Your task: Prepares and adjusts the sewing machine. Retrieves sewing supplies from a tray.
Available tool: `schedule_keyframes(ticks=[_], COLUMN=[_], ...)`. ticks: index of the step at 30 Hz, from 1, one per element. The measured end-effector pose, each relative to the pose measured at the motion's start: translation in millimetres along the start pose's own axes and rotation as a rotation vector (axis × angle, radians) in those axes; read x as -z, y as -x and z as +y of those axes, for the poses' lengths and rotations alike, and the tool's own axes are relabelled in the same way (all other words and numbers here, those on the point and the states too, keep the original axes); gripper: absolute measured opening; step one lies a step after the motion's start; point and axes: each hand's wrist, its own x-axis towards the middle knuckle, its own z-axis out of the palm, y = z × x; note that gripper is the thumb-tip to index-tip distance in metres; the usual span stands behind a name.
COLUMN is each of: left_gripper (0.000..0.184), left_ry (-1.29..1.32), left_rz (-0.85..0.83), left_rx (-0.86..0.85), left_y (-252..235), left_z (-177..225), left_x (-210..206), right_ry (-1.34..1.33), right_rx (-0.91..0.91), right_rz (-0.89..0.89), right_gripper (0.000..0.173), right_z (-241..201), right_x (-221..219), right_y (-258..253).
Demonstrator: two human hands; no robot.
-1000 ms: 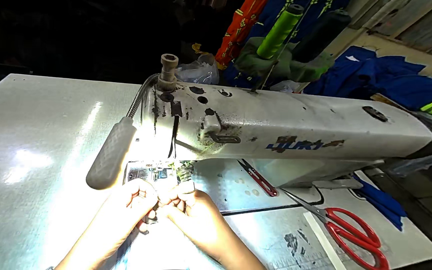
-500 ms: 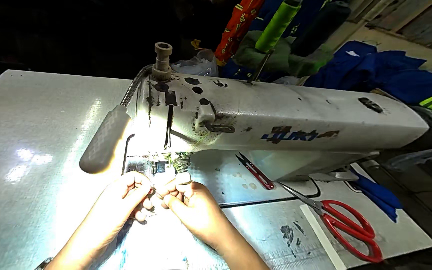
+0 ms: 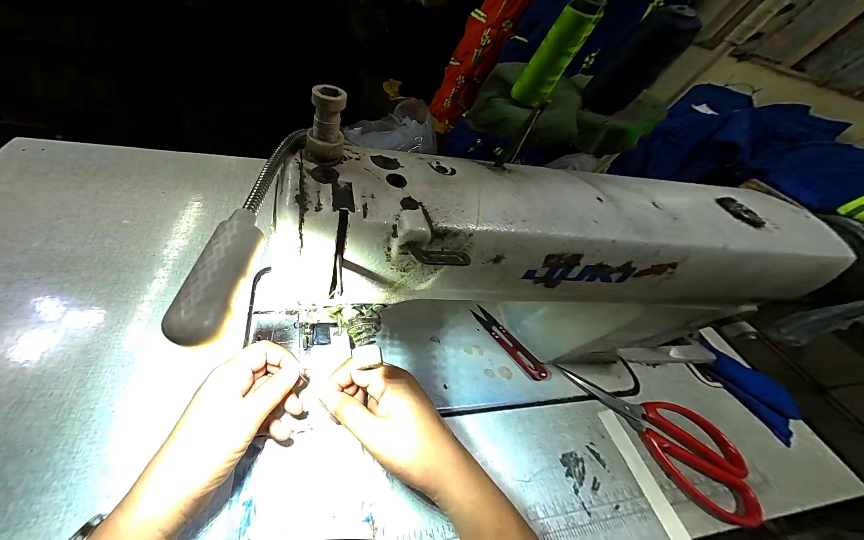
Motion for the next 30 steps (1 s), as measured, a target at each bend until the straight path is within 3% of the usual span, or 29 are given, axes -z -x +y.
schedule_keyframes(ticks=[7,11,16,18,20,22,30], left_gripper=[0.005,0.007,0.007,0.014,0.022,0.025,0.028], left_ry=[0.006,-0.032,-0.200,-0.297,-0.494,-0.653,-0.898], left_rz=[-0.008,0.008,0.012,0.033,0.076,0.109,0.102], left_rx=[-0.014,-0.035,-0.088,-0.136,-0.317,-0.450,-0.509], left_y=[1.4,1.3,4.3,6.7,5.8,1.4,-10.2], left_z=[1.1,-0.6,-2.2,1.3,-5.1,-9.5,-7.3], left_x=[-0.8,-3.0,-6.0,-5.7,0.1,4.5,9.4], right_ry=[-0.192,-0.016,0.222,0.458,0.615,0.691,0.579], right_rx=[0.017,0.036,0.126,-0.009,-0.219,-0.297,-0.406], right_rz=[0.006,-0.013,0.129,0.144,0.091,0.099,0.060], right_gripper=[0.021,0.022,0.023,0.025,0.025,0.026,0.030], right_z=[-0.2,-0.3,-4.7,-9.5,-16.9,-11.7,-7.8], right_x=[3.3,2.0,-0.2,17.1,38.5,53.0,77.8], right_y=[2.3,1.5,11.0,19.2,28.4,38.8,58.0])
